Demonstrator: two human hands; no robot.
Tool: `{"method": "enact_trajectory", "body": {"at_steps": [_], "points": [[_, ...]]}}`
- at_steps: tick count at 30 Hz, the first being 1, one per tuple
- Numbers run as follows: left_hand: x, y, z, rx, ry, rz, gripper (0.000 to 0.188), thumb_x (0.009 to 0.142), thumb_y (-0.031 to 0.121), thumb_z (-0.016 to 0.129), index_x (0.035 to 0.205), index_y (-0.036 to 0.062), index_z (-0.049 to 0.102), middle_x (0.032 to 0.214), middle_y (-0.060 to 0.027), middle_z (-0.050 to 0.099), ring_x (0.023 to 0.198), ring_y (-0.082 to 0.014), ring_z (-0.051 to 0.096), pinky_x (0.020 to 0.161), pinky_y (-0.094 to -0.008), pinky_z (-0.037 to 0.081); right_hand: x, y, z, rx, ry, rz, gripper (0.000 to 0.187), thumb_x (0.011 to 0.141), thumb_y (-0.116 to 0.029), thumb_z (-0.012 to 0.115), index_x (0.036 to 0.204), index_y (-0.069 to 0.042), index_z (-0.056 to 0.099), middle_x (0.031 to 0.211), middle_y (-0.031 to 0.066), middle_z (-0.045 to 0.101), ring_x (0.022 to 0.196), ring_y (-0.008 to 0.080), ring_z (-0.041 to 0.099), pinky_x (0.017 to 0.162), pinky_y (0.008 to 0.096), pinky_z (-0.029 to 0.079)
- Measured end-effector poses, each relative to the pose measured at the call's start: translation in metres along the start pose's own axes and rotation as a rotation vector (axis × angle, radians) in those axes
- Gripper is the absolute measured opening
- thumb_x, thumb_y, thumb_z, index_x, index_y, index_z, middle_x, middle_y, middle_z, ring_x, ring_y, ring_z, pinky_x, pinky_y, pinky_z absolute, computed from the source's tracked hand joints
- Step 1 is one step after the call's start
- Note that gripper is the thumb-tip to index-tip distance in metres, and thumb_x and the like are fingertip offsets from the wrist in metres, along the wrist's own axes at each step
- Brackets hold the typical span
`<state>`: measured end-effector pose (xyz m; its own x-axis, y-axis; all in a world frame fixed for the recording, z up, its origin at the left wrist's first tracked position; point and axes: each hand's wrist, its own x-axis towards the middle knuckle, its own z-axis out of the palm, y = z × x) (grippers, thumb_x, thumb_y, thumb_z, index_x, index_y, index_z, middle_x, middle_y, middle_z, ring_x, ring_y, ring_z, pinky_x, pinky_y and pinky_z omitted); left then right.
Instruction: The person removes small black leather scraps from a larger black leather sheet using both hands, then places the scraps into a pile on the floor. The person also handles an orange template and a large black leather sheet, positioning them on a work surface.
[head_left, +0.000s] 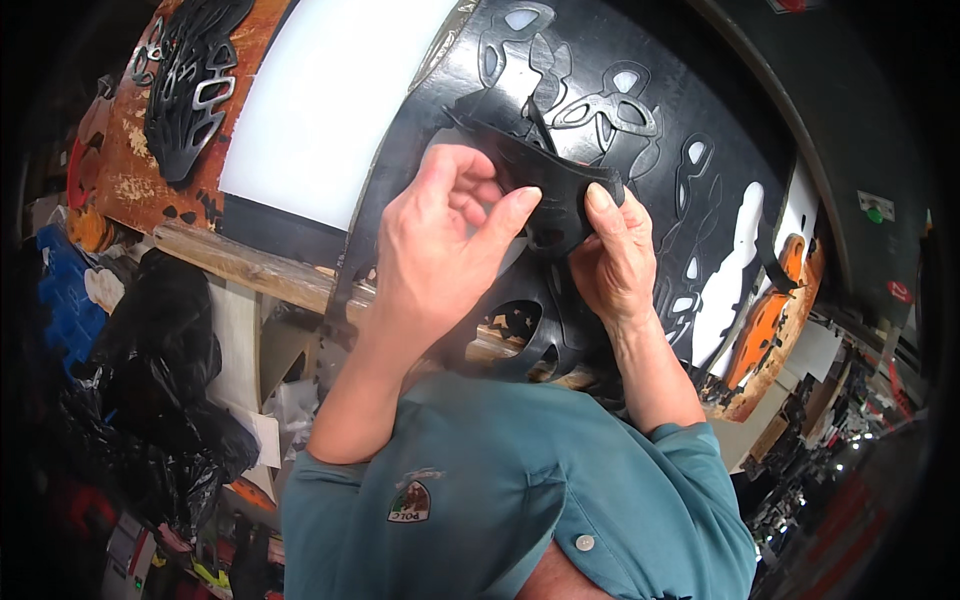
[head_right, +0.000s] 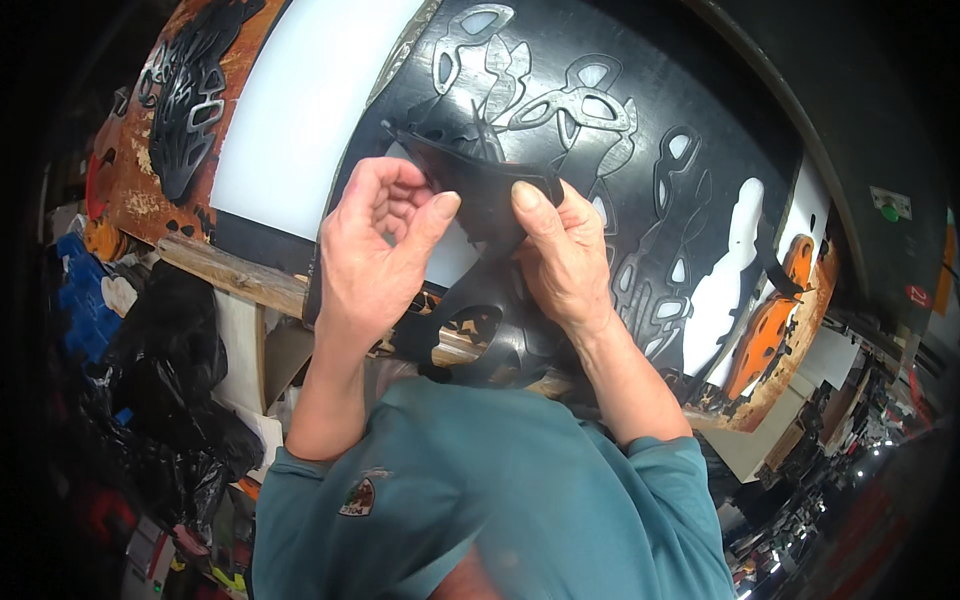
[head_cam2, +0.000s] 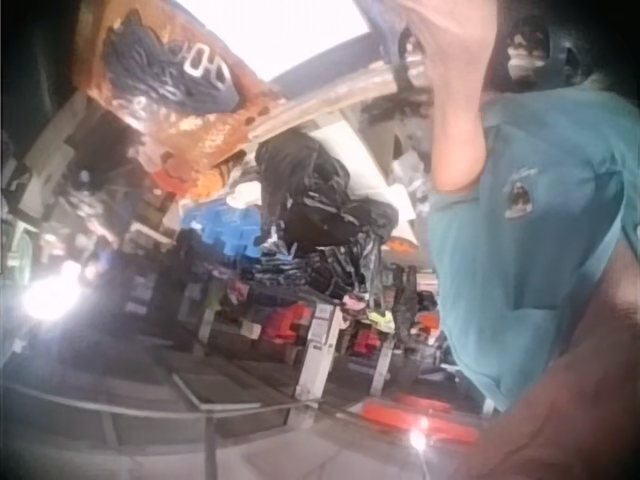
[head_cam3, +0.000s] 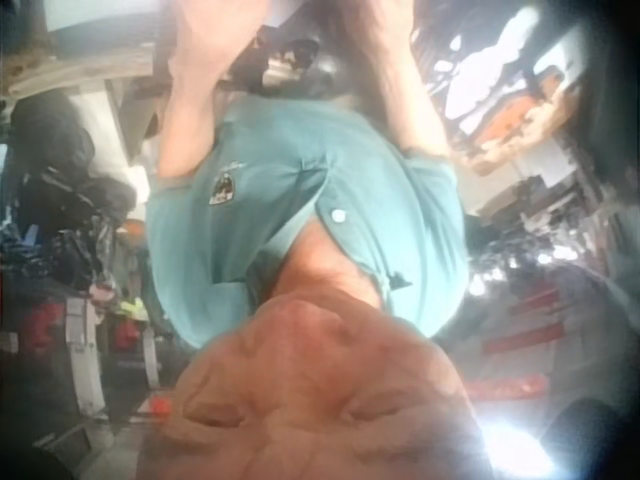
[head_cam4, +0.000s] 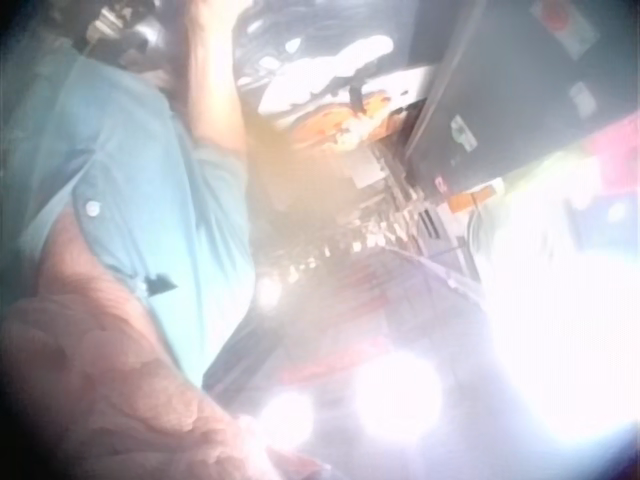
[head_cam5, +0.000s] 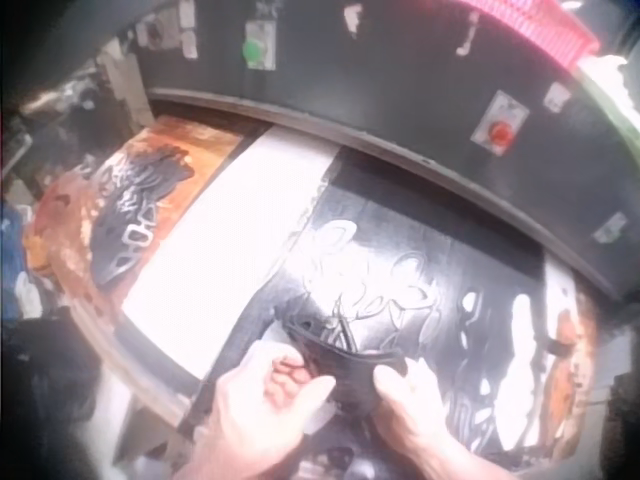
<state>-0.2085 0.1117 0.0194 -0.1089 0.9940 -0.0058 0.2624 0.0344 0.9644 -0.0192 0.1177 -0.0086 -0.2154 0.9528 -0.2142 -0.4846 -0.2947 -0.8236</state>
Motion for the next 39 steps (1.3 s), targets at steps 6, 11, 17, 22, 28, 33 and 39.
{"method": "enact_trajectory", "body": {"at_steps": [6,11,17,22,28,33,39], "points": [[0.01,0.001,0.007,-0.229,-0.147,-0.083,0.037,0.092,0.022,0.083,0.104,-0.0014,0.057,0.086,-0.0073,0.066,0.07,-0.0163,0.064,0.065,-0.031,0.055,0.004,-0.004,-0.009,0.102,-0.106,0.035,0.042,0.106,-0.024,0.065,0.138,0.004,0.06,0.125,0.0128,0.071,0.113,0.0196,0.069,0.101,0.036,0.054],[0.015,0.002,0.003,-0.024,-0.267,0.183,0.031,0.094,0.018,0.079,0.102,-0.0021,0.057,0.084,-0.013,0.062,0.066,-0.0246,0.061,0.061,-0.0362,0.052,0.007,-0.011,-0.013,-0.03,-0.207,0.004,0.039,0.105,-0.022,0.066,0.133,0.004,0.064,0.122,0.0129,0.072,0.114,0.0186,0.068,0.104,0.0355,0.052],[0.017,-0.013,0.003,0.053,-0.157,0.336,0.024,0.101,0.019,0.07,0.104,-0.0021,0.06,0.082,-0.0158,0.059,0.066,-0.0369,0.062,0.059,-0.0443,0.051,0.006,-0.009,-0.001,0.084,-0.14,0.07,0.036,0.107,-0.019,0.063,0.133,0.006,0.064,0.118,0.0114,0.074,0.106,0.016,0.07,0.097,0.031,0.055],[0.006,-0.029,0.002,-0.064,-0.126,0.241,0.022,0.108,0.018,0.057,0.103,-0.0023,0.061,0.079,-0.0131,0.064,0.064,-0.0276,0.065,0.057,-0.037,0.052,0.005,-0.004,0.002,-0.005,-0.151,0.001,0.036,0.106,-0.018,0.064,0.133,0.006,0.063,0.115,0.0119,0.075,0.103,0.0158,0.071,0.093,0.0303,0.057],[-0.004,-0.026,-0.031,-0.158,-0.245,-0.146,0.039,0.116,0.023,0.036,0.099,-0.0028,0.06,0.083,-0.0134,0.066,0.064,-0.0115,0.061,0.057,-0.0225,0.047,0.006,-0.014,-0.008,0.063,0.079,-0.074,0.033,0.106,-0.019,0.065,0.128,0.005,0.065,0.112,0.0135,0.075,0.096,0.0179,0.073,0.085,0.0317,0.06],[-0.035,-0.004,-0.026,0.05,-0.479,0.071,0.032,0.1,-0.005,0.053,0.129,-0.0045,0.066,0.117,-0.0153,0.071,0.09,-0.0147,0.07,0.078,-0.0274,0.057,-0.005,-0.033,-0.01,0.032,0.081,-0.123,0.033,0.105,-0.018,0.068,0.128,0.005,0.066,0.116,0.0148,0.074,0.102,0.0206,0.073,0.091,0.0353,0.06],[-0.025,0.008,0.003,-0.09,-0.087,0.169,0.028,0.088,0.004,0.08,0.114,-0.0009,0.071,0.112,-0.0153,0.073,0.089,-0.0215,0.075,0.073,-0.0298,0.06,-0.014,-0.031,0.004,0.025,0.065,-0.081,0.035,0.104,-0.019,0.071,0.129,0.005,0.067,0.117,0.0103,0.074,0.104,0.0163,0.069,0.096,0.0329,0.056]]}}
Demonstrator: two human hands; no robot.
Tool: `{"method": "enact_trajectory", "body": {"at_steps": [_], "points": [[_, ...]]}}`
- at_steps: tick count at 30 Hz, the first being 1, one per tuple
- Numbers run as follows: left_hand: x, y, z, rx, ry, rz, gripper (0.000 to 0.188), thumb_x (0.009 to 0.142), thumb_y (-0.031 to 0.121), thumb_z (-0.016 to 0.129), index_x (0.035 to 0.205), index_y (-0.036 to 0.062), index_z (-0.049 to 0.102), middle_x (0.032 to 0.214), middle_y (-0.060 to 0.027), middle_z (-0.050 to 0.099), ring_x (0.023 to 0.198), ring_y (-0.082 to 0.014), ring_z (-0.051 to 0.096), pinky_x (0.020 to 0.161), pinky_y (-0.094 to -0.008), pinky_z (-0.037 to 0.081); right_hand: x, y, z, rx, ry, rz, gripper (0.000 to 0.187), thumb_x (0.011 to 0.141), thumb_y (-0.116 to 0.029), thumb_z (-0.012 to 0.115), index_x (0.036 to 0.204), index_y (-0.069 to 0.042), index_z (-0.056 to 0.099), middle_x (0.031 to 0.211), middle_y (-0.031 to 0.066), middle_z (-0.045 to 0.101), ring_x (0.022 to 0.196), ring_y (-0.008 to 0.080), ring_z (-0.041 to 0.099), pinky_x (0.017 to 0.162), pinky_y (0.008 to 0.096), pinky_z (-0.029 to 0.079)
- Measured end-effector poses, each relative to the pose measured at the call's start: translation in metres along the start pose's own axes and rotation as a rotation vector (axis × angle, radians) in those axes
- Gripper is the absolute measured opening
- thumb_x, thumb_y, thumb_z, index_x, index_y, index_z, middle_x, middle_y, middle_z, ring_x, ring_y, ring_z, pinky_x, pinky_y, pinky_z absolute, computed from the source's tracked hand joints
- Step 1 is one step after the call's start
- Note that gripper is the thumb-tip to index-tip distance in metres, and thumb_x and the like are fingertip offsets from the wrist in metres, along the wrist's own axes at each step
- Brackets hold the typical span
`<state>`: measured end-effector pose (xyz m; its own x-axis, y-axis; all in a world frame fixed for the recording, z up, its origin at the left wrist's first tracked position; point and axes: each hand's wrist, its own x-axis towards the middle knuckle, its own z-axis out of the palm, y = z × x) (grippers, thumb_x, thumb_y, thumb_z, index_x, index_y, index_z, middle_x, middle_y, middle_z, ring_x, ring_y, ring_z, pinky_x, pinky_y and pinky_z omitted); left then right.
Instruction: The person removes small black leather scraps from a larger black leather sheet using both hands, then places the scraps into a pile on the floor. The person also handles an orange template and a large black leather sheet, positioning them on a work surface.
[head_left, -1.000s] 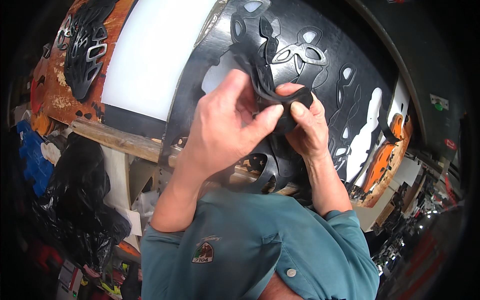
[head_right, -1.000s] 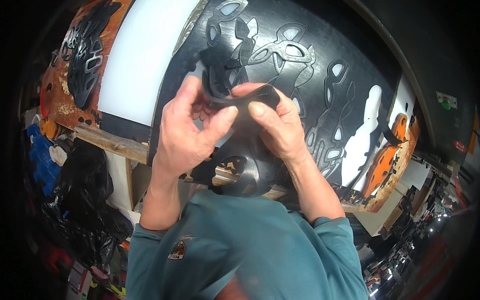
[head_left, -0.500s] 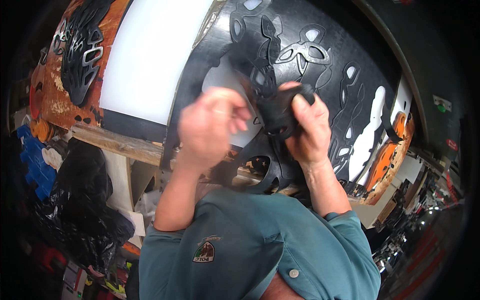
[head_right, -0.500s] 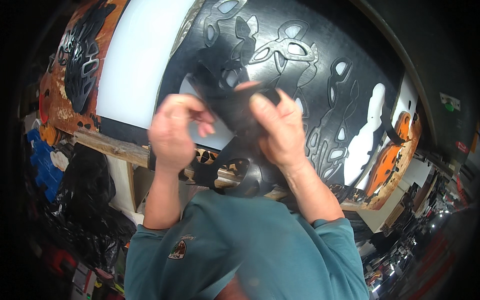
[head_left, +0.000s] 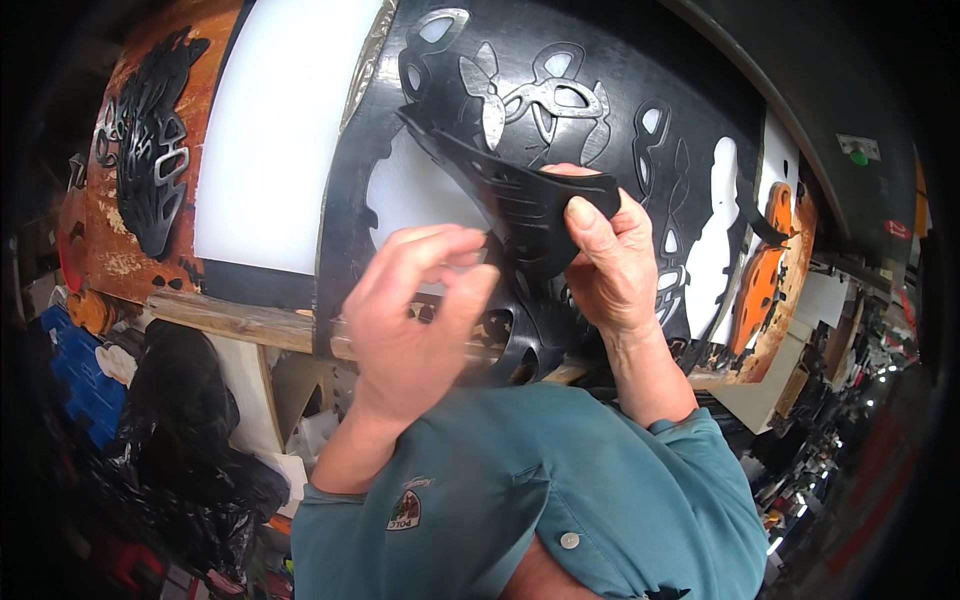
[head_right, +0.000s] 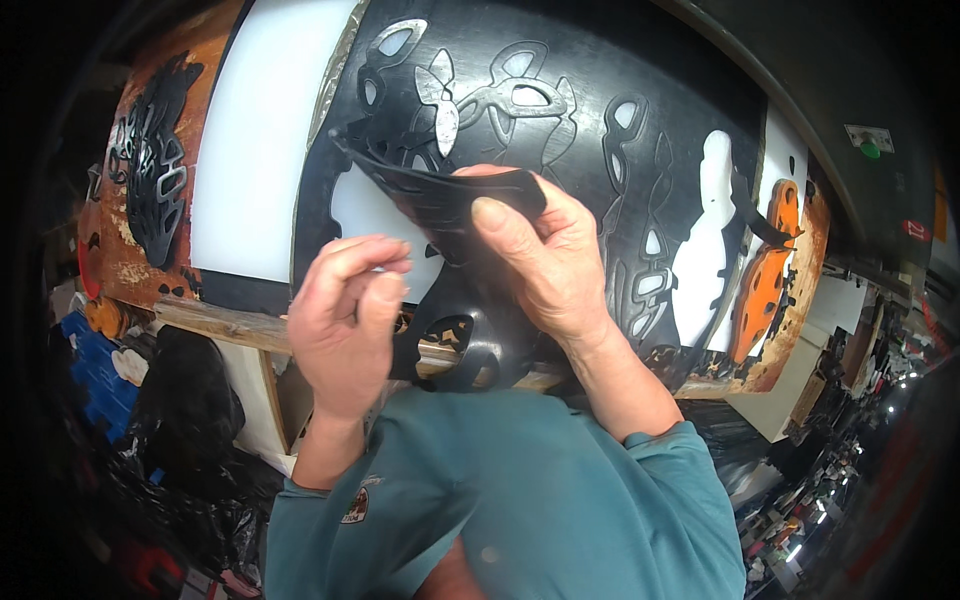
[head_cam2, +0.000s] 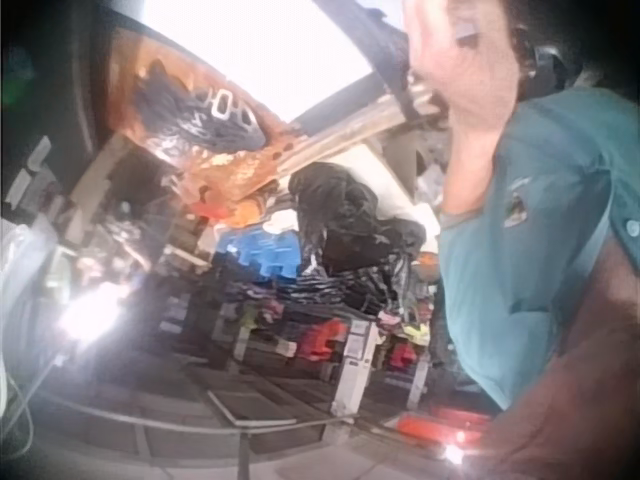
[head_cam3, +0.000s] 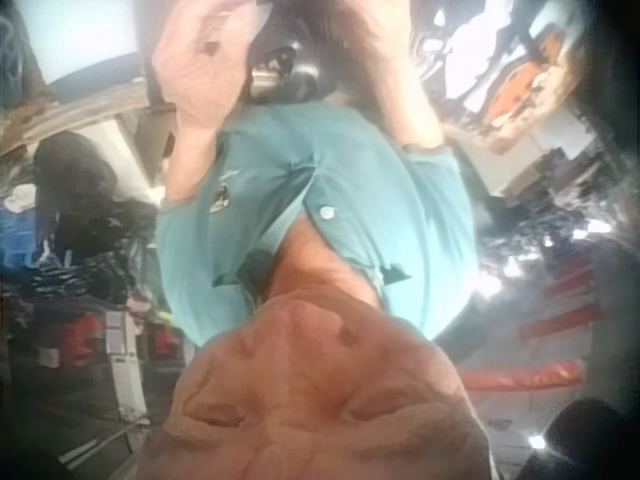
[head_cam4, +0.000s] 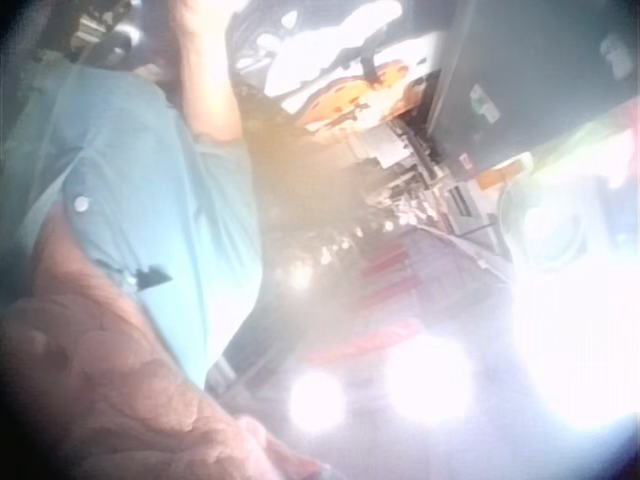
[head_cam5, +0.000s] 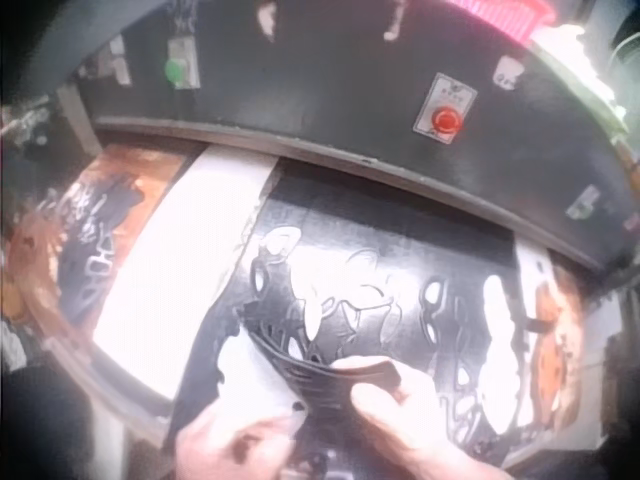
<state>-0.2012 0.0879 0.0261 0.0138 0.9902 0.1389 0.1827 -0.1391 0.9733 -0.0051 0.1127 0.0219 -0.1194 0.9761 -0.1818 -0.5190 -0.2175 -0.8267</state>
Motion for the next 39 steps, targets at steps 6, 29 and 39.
{"method": "enact_trajectory", "body": {"at_steps": [6,29,39], "points": [[0.008,0.007,0.021,0.118,-0.05,0.024,0.033,0.088,0.014,0.085,0.105,0.0004,0.06,0.092,-0.012,0.065,0.077,-0.023,0.071,0.064,-0.0352,0.058,-0.012,-0.002,0.011,-0.086,-0.063,0.01,0.032,0.107,-0.02,0.067,0.128,0.004,0.07,0.11,0.0075,0.076,0.099,0.0117,0.068,0.09,0.0291,0.056],[0.007,-0.062,-0.085,-0.429,0.36,-0.379,0.036,0.114,0.031,0.049,0.106,-0.0029,0.058,0.087,-0.0116,0.064,0.07,-0.0177,0.062,0.066,-0.0317,0.051,-0.042,-0.18,-0.163,-0.531,0.479,-0.812,0.027,0.109,-0.018,0.058,0.121,0.004,0.069,0.102,0.0155,0.077,0.082,0.0182,0.072,0.079,0.0283,0.058],[-0.089,-0.01,-0.004,-0.244,-0.519,-0.937,0.02,0.108,0.015,0.063,0.117,-0.0015,0.071,0.113,-0.0065,0.074,0.103,-0.0106,0.067,0.094,-0.025,0.053,-0.079,-0.003,-0.086,-1.287,-0.199,-0.725,0.045,0.073,0.014,0.079,0.117,0.006,0.072,0.098,0.0157,0.077,0.081,0.0274,0.075,0.068,0.0351,0.059]]}}
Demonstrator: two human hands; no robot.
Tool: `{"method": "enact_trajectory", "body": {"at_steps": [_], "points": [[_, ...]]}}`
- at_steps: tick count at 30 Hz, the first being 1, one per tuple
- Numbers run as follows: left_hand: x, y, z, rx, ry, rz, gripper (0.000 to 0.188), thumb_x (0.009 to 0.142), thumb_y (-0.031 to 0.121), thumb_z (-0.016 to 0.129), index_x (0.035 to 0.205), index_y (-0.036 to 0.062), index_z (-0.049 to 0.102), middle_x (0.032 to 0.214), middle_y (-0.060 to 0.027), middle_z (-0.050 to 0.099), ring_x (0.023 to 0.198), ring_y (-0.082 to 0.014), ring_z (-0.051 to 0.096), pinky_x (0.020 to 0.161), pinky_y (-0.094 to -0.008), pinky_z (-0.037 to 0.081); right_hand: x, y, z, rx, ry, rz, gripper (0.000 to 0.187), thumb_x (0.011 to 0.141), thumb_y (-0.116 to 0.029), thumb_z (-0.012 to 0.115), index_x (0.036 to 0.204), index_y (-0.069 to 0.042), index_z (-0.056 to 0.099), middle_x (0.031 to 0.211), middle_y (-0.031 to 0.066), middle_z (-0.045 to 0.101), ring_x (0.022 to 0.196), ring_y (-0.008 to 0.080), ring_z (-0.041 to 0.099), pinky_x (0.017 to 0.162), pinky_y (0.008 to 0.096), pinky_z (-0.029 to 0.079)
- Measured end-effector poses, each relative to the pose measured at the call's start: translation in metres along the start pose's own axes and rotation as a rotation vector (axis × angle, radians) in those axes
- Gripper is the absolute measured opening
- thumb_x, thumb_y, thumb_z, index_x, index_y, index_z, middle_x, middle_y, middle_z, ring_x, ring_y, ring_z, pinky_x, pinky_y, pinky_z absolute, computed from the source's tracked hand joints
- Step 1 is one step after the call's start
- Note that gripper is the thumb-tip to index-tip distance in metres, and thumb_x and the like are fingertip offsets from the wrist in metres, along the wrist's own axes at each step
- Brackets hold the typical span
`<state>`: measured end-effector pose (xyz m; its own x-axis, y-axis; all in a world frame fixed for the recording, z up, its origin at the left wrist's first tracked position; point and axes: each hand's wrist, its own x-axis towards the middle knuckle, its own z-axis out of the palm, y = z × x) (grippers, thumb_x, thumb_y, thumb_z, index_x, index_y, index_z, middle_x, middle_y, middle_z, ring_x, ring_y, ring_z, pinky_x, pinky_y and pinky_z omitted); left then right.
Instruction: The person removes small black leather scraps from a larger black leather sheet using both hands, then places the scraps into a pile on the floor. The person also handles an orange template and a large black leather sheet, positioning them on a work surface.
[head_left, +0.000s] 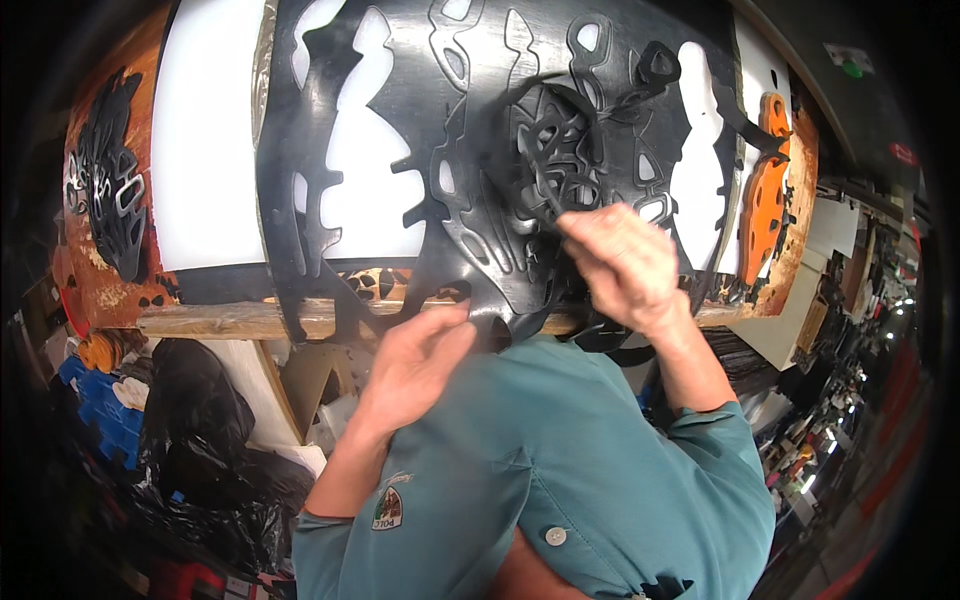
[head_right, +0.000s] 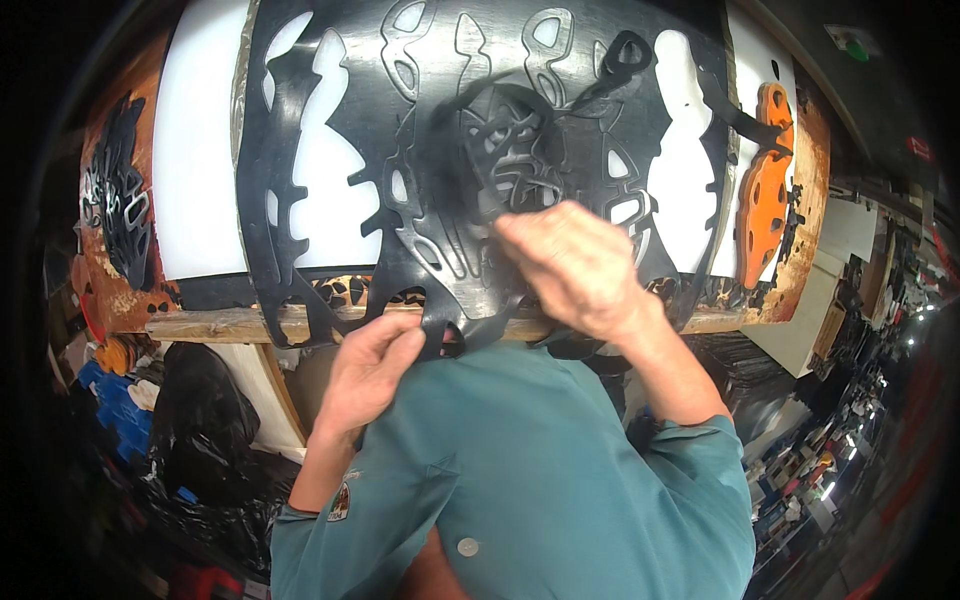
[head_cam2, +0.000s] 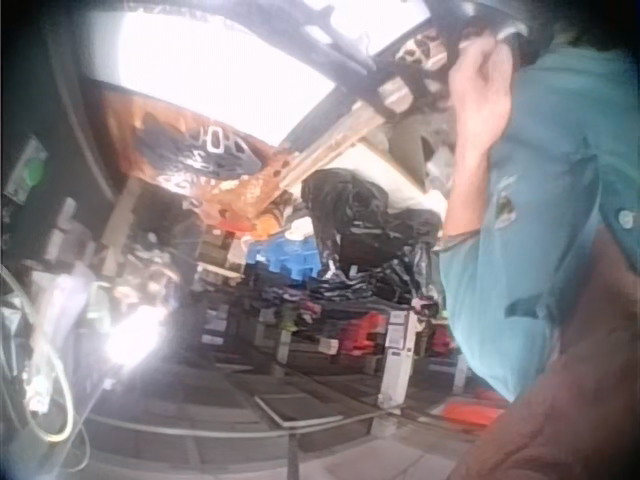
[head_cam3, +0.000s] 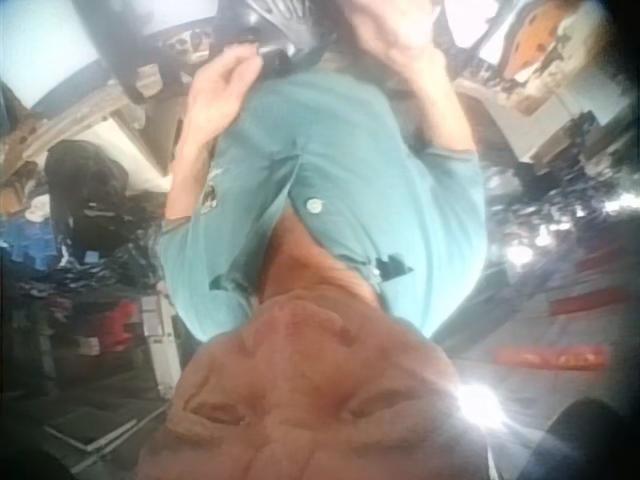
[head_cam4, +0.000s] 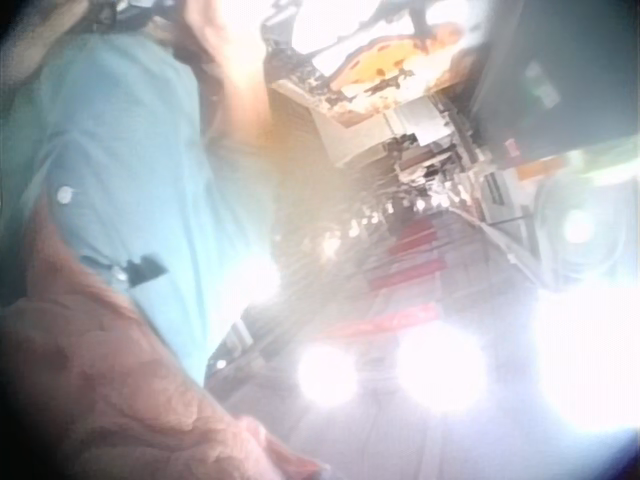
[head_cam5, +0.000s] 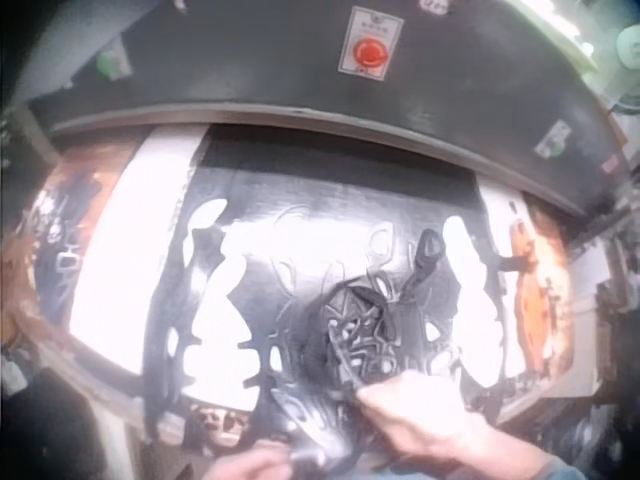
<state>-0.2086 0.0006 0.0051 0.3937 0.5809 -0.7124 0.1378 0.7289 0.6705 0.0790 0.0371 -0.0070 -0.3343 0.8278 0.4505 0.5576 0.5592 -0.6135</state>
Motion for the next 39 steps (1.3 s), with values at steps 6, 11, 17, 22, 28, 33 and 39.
{"method": "enact_trajectory", "body": {"at_steps": [6,11,17,22,28,33,39], "points": [[0.019,-0.005,0.015,-0.286,0.055,0.009,0.023,0.105,0.015,0.067,0.123,0.0004,0.066,0.104,-0.0009,0.071,0.089,-0.0054,0.064,0.075,-0.0231,0.054,-0.01,-0.014,0.013,-0.026,-0.068,-0.058,0.047,0.069,-0.001,0.085,0.114,0.003,0.072,0.094,0.0094,0.072,0.074,0.0244,0.064,0.061,0.0324,0.055],[0.021,-0.002,0.017,-0.353,0.0,0.031,0.017,0.109,0.013,0.06,0.118,0.0016,0.068,0.106,-0.0003,0.07,0.095,-0.0072,0.064,0.086,-0.0273,0.055,-0.013,-0.021,0.021,-0.015,-0.245,0.039,0.051,0.073,-0.017,0.089,0.117,0.001,0.071,0.102,0.0088,0.068,0.081,0.0253,0.063,0.066,0.0346,0.055],[0.012,0.015,0.013,0.008,0.05,0.109,0.017,0.106,0.013,0.063,0.11,-0.0017,0.071,0.096,-0.0055,0.073,0.081,-0.0116,0.065,0.074,-0.0285,0.054,0.008,-0.014,0.012,0.201,-0.1,0.246,0.026,0.086,-0.004,0.08,0.11,0.001,0.073,0.09,0.0161,0.071,0.075,0.0287,0.067,0.067,0.0358,0.055],[0.003,0.051,0.003,0.388,0.224,0.477,0.012,0.097,0.011,0.074,0.098,-0.0001,0.072,0.081,-0.0118,0.071,0.069,-0.0204,0.069,0.066,-0.032,0.053,0.026,-0.013,-0.008,1.078,0.236,1.045,0.021,0.103,-0.026,0.073,0.108,-0.005,0.075,0.088,-0.0036,0.074,0.067,0.0015,0.062,0.054,0.0185,0.045],[0.044,0.077,0.032,0.474,0.284,0.814,0.031,0.09,0.019,0.084,0.091,0.0011,0.059,0.075,-0.0101,0.066,0.065,-0.0212,0.067,0.059,-0.0334,0.054,0.041,-0.025,0.015,1.184,0.236,1.088,0.022,0.103,-0.028,0.072,0.101,-0.006,0.075,0.086,-0.0038,0.072,0.067,0.0017,0.061,0.055,0.0182,0.047],[0.061,0.08,0.038,0.54,0.311,0.843,0.031,0.092,0.018,0.079,0.09,0.0012,0.053,0.069,-0.0098,0.056,0.058,-0.0247,0.061,0.053,-0.0366,0.05,0.044,-0.037,0.025,1.239,0.355,0.938,0.023,0.108,-0.023,0.066,0.113,-0.002,0.074,0.097,-0.0012,0.074,0.084,0.0048,0.064,0.072,0.0228,0.052],[0.087,0.071,0.024,0.493,0.296,1.203,0.02,0.106,0.012,0.055,0.093,-0.0037,0.053,0.067,-0.0069,0.049,0.055,-0.0151,0.045,0.052,-0.0318,0.041,0.037,-0.03,0.032,1.138,0.255,0.728,0.024,0.109,-0.021,0.065,0.118,-0.001,0.074,0.097,-0.003,0.072,0.083,0.0032,0.059,0.072,0.0225,0.049]]}}
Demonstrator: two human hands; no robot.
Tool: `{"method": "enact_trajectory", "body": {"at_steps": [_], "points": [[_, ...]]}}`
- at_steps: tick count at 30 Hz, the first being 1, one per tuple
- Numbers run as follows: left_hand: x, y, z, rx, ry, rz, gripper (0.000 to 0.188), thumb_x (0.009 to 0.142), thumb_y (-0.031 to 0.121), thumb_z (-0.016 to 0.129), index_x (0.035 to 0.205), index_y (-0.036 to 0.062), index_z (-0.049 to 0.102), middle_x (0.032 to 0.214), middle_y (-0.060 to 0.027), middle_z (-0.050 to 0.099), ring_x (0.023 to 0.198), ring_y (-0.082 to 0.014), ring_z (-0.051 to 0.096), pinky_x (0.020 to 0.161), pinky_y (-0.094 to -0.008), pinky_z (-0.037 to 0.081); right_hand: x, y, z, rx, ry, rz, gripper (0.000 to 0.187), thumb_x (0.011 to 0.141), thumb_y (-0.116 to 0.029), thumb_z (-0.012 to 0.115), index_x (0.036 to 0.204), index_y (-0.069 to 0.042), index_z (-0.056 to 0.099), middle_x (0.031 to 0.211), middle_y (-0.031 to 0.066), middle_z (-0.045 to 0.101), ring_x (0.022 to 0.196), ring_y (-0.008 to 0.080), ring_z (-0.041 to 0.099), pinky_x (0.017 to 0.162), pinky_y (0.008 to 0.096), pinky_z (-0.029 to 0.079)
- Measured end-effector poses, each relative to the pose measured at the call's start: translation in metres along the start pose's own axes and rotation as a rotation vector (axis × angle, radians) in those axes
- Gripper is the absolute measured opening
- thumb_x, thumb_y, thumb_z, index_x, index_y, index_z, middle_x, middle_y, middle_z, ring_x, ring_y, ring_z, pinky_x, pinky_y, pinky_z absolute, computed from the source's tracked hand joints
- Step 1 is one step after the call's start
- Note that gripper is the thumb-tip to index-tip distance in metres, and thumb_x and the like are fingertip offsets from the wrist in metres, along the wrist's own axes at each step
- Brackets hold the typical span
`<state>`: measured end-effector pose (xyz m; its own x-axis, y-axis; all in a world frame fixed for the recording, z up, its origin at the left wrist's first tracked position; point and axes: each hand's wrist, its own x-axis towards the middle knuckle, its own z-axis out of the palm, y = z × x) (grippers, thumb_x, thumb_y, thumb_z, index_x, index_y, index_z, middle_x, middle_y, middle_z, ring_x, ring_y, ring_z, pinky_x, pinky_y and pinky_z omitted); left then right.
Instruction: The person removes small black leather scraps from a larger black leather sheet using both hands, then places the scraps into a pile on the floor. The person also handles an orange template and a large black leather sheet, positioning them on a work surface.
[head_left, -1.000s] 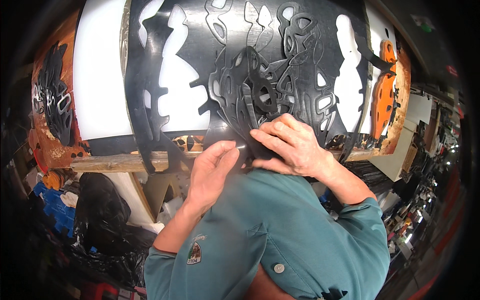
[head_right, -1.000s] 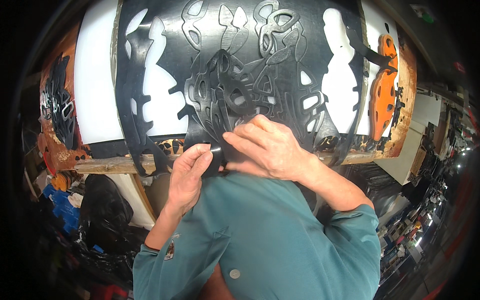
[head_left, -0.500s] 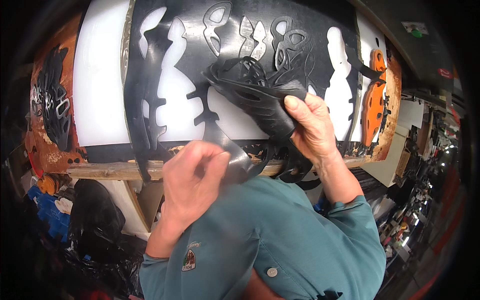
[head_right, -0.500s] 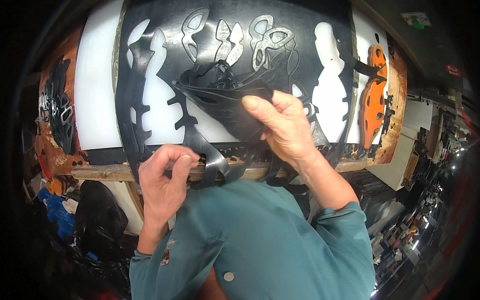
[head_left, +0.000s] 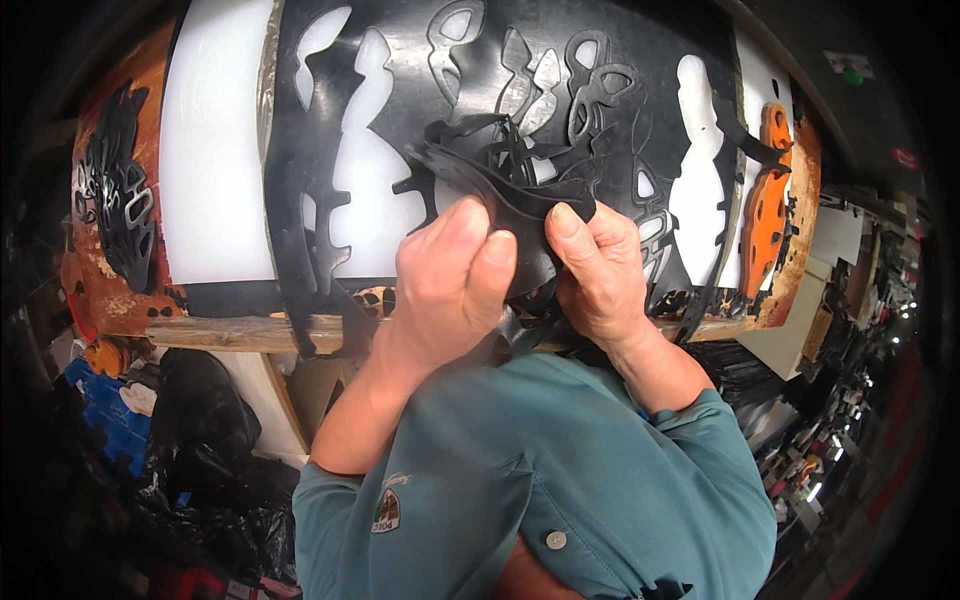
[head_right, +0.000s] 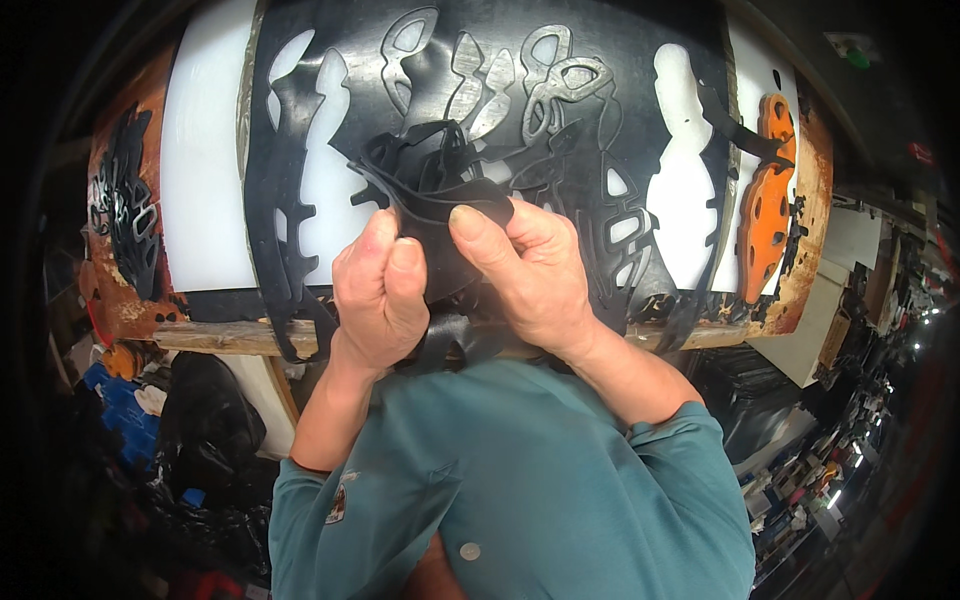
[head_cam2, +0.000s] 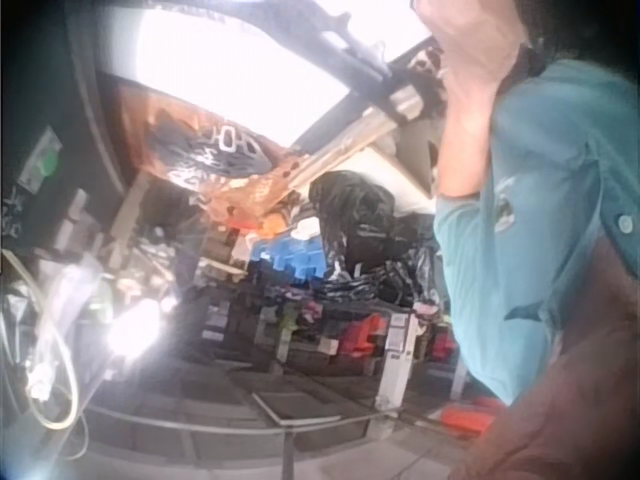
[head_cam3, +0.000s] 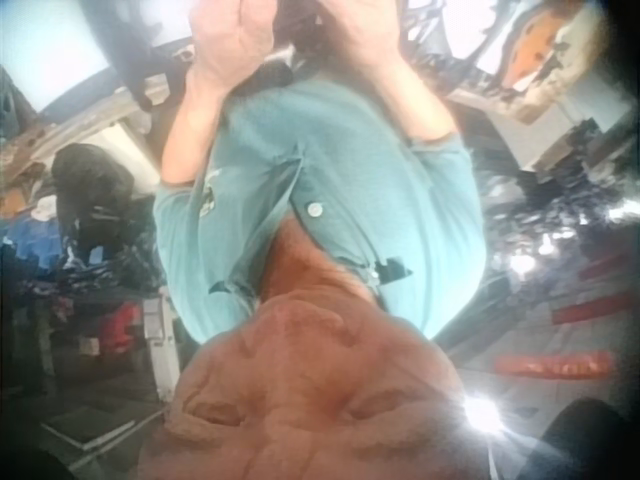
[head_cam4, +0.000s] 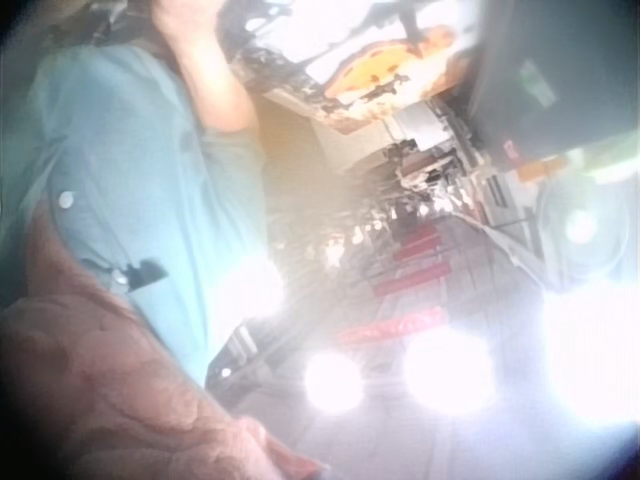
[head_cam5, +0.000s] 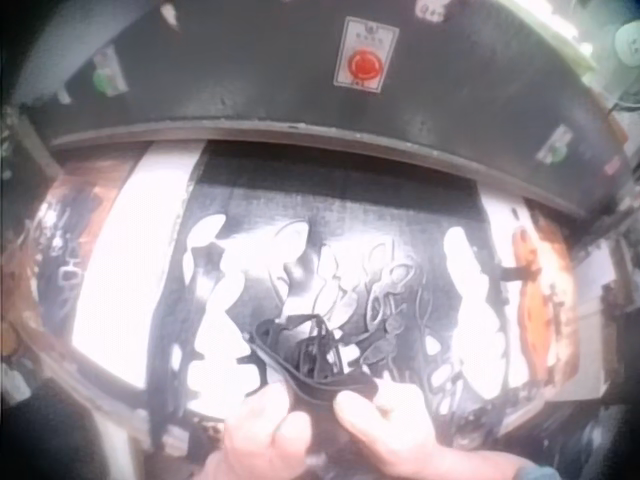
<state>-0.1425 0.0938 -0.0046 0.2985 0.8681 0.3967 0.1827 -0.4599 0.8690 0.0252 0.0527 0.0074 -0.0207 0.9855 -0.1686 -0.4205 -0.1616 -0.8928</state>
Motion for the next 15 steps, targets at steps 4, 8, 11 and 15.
{"method": "enact_trajectory", "body": {"at_steps": [4,8,11,15], "points": [[-0.006,-0.005,-0.003,-0.036,-0.001,-0.052,0.025,0.11,0.014,0.047,0.093,-0.004,0.053,0.066,-0.0047,0.05,0.055,-0.0112,0.045,0.051,-0.0286,0.04,0.002,0.0,0.011,0.022,0.134,0.084,0.023,0.108,-0.02,0.065,0.115,-0.001,0.074,0.095,-0.0018,0.072,0.081,0.004,0.06,0.068,0.0231,0.049],[-0.014,0.007,0.001,-0.222,0.107,-0.474,0.032,0.114,0.021,0.043,0.09,0.0005,0.052,0.07,0.0013,0.051,0.057,-0.0067,0.044,0.05,-0.0247,0.038,0.009,-0.005,0.008,0.129,0.156,0.117,0.022,0.109,-0.02,0.064,0.113,-0.001,0.073,0.095,0.0013,0.074,0.078,0.0059,0.065,0.065,0.022,0.051],[-0.02,0.014,0.001,-0.365,0.287,-0.711,0.032,0.114,0.022,0.044,0.089,0.0043,0.052,0.075,0.001,0.053,0.059,-0.0066,0.047,0.05,-0.0234,0.039,0.008,0.003,-0.001,0.147,0.227,0.045,0.022,0.109,-0.02,0.064,0.111,0.0,0.073,0.097,0.005,0.076,0.076,0.0074,0.068,0.063,0.021,0.052],[-0.026,0.006,-0.018,-0.499,0.192,-0.675,0.03,0.114,0.022,0.046,0.088,0.0064,0.05,0.073,-0.0012,0.045,0.059,-0.007,0.046,0.051,-0.0245,0.04,0.012,0.001,-0.027,-0.485,0.332,-0.079,0.019,0.108,-0.018,0.063,0.109,-0.002,0.073,0.103,0.009,0.075,0.088,0.015,0.072,0.078,0.0285,0.056]]}}
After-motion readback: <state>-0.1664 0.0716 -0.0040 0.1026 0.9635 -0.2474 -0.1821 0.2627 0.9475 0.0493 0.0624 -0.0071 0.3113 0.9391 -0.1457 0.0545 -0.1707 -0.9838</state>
